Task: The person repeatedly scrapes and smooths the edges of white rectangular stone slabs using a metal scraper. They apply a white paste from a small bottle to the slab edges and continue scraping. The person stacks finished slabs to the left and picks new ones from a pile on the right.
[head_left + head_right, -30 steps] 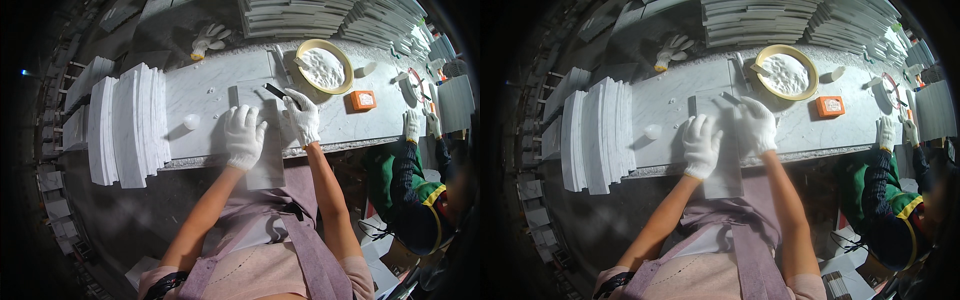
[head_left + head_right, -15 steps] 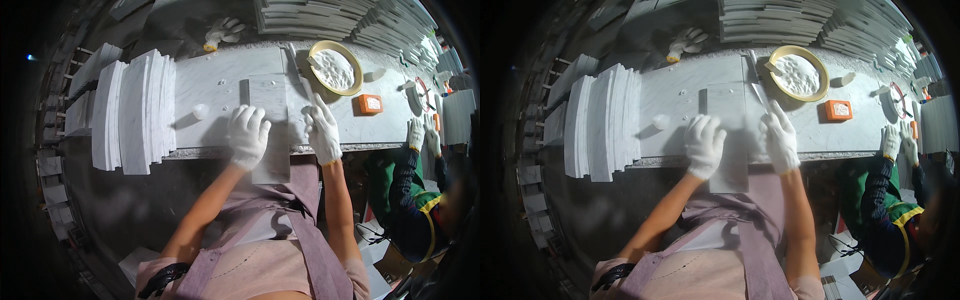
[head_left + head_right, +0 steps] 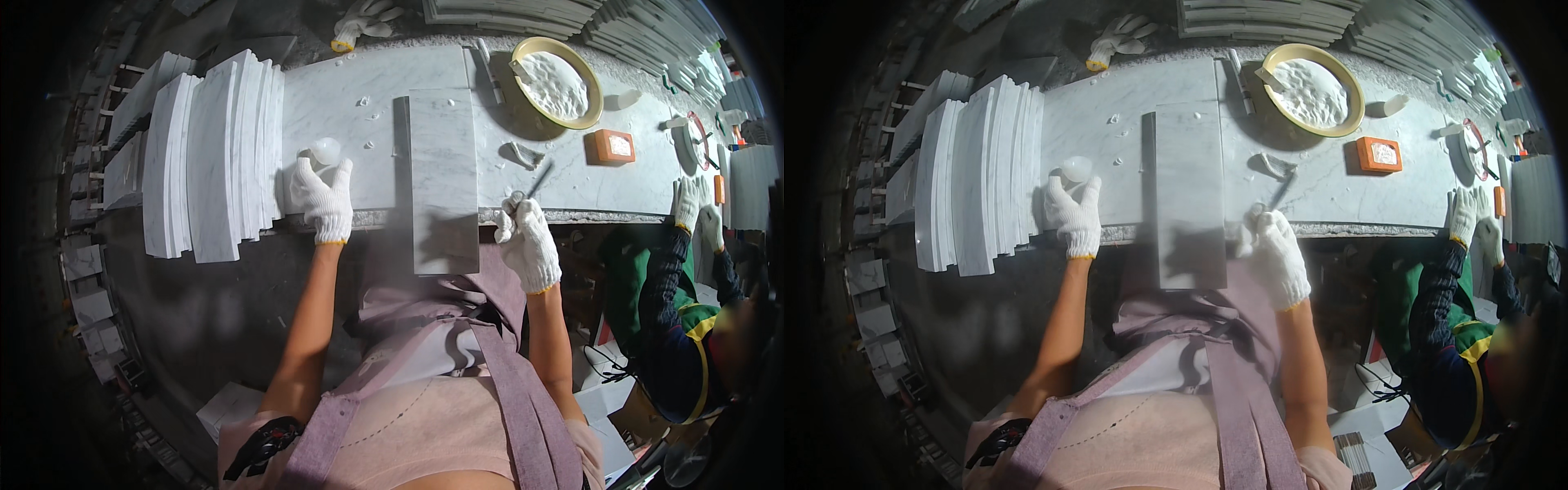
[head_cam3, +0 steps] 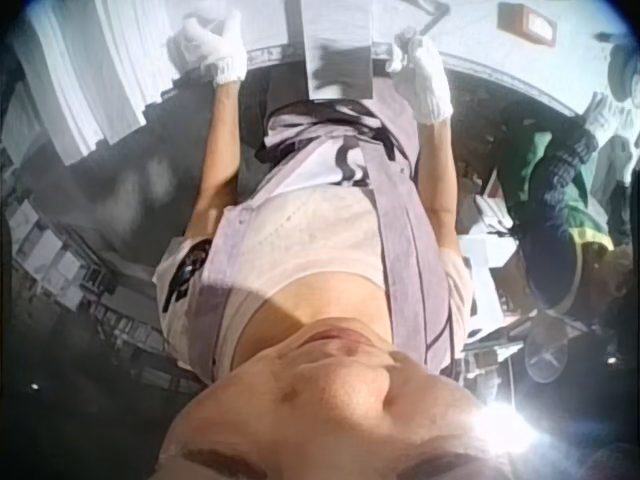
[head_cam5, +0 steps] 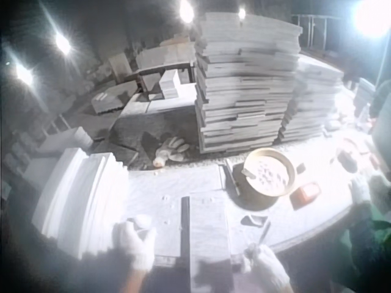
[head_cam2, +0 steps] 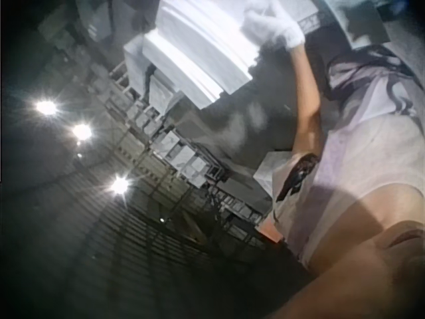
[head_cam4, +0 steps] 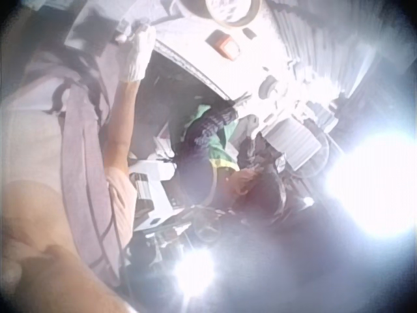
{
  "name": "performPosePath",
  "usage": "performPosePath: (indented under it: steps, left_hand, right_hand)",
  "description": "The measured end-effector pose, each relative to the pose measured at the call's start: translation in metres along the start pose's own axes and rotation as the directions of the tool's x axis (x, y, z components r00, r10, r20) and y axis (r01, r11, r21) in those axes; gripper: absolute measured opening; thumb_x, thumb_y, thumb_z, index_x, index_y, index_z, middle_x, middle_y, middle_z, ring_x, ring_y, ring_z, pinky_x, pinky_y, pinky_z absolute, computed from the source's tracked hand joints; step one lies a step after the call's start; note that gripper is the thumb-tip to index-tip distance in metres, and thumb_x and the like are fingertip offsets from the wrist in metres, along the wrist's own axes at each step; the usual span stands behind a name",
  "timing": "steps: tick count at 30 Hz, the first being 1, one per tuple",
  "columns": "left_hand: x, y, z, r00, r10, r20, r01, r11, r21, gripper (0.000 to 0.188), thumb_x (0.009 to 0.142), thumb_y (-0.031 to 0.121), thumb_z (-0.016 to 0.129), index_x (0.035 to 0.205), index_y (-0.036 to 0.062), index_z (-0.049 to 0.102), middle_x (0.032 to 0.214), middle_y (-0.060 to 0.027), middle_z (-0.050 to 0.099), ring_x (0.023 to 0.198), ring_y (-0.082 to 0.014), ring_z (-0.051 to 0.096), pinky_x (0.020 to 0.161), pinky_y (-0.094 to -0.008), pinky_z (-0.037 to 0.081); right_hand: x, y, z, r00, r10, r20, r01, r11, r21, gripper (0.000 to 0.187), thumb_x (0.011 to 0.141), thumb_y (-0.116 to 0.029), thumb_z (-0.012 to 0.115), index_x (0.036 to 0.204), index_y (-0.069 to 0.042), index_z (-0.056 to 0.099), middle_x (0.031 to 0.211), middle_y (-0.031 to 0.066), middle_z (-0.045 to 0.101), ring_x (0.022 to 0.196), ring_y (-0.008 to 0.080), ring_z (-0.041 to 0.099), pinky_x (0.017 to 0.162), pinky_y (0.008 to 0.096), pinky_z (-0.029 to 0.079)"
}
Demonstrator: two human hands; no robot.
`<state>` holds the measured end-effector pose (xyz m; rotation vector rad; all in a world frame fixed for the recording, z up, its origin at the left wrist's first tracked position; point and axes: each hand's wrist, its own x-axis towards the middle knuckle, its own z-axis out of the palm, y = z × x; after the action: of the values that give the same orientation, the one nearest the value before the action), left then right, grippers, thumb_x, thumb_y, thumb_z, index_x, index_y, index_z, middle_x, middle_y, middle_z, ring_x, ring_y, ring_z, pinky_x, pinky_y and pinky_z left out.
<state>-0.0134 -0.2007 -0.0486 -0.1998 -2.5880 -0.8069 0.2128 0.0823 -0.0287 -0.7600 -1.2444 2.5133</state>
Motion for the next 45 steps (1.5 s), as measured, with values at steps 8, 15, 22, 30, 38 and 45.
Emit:
performPosePath:
  steps: [8, 15, 22, 30, 38, 45]
  left_hand:
    - [0.017, 0.005, 0.006, 0.983, -0.168, 0.074, 0.168, 0.986, 0.001, 0.057, 0.09, 0.043, 0.08, 0.125, 0.0015, 0.062, 0.117, -0.0197, 0.065, 0.111, -0.0362, 0.061, 0.094, -0.0485, 0.05]
    - [0.012, 0.029, 0.009, 0.95, -0.279, 0.143, 0.309, 0.912, -0.271, 0.056, 0.094, 0.038, 0.078, 0.129, -0.0011, 0.06, 0.119, -0.0162, 0.067, 0.109, -0.0293, 0.064, 0.095, -0.043, 0.051]
    - [-0.026, 0.085, 0.027, 0.976, 0.187, 0.115, -0.058, 0.724, -0.688, 0.02, 0.096, 0.0, 0.073, 0.113, 0.0049, 0.064, 0.121, -0.0114, 0.07, 0.113, -0.0237, 0.067, 0.102, -0.0387, 0.052]
    - [-0.04, 0.079, 0.05, 0.964, 0.263, 0.051, -0.196, 0.824, -0.532, 0.042, 0.083, 0.014, 0.084, 0.123, 0.0114, 0.069, 0.121, -0.0101, 0.071, 0.113, -0.0355, 0.066, 0.102, -0.0451, 0.053]
    - [-0.036, 0.09, 0.037, 0.953, 0.301, 0.035, -0.247, 0.838, -0.487, 0.035, 0.084, 0.014, 0.084, 0.117, 0.0145, 0.072, 0.119, -0.0088, 0.071, 0.114, -0.0333, 0.066, 0.102, -0.0446, 0.052]
    - [-0.033, 0.091, 0.034, 0.944, 0.328, 0.03, -0.267, 0.816, -0.513, 0.032, 0.085, 0.014, 0.084, 0.115, 0.0148, 0.073, 0.118, -0.0084, 0.072, 0.113, -0.0336, 0.066, 0.102, -0.0447, 0.052]
  right_hand:
    - [-0.001, -0.027, -0.003, 0.982, 0.141, 0.128, -0.155, 0.982, 0.107, 0.034, 0.104, -0.027, 0.069, 0.131, -0.007, 0.064, 0.128, 0.0084, 0.069, 0.116, 0.0253, 0.069, 0.089, 0.0389, 0.06]
    - [0.038, -0.043, 0.001, 0.999, 0.008, -0.037, -0.009, 0.999, -0.035, 0.027, 0.106, -0.019, 0.066, 0.127, -0.002, 0.065, 0.117, 0.0099, 0.07, 0.103, 0.0183, 0.071, 0.086, 0.0342, 0.061]
    - [0.059, -0.054, 0.045, 0.999, -0.03, -0.036, 0.005, 0.83, -0.558, 0.052, 0.105, -0.004, 0.054, 0.154, -0.02, 0.057, 0.103, -0.0003, 0.069, 0.076, 0.0061, 0.062, 0.062, 0.0217, 0.051]
    - [0.104, -0.057, 0.064, 0.888, -0.297, 0.351, 0.412, 0.176, -0.894, 0.038, 0.102, -0.02, 0.065, 0.137, -0.005, 0.066, 0.119, 0.0183, 0.074, 0.105, 0.0371, 0.071, 0.092, 0.0424, 0.055]
    - [0.123, -0.057, 0.071, 0.921, -0.224, 0.318, 0.336, 0.046, -0.941, 0.037, 0.101, -0.018, 0.061, 0.137, -0.015, 0.069, 0.109, 0.0175, 0.076, 0.098, 0.0365, 0.071, 0.087, 0.0433, 0.056]
    - [0.131, -0.052, 0.081, 0.913, -0.238, 0.332, 0.331, -0.044, -0.943, 0.039, 0.102, -0.02, 0.059, 0.139, -0.027, 0.068, 0.1, 0.016, 0.073, 0.091, 0.0364, 0.071, 0.079, 0.0466, 0.056]
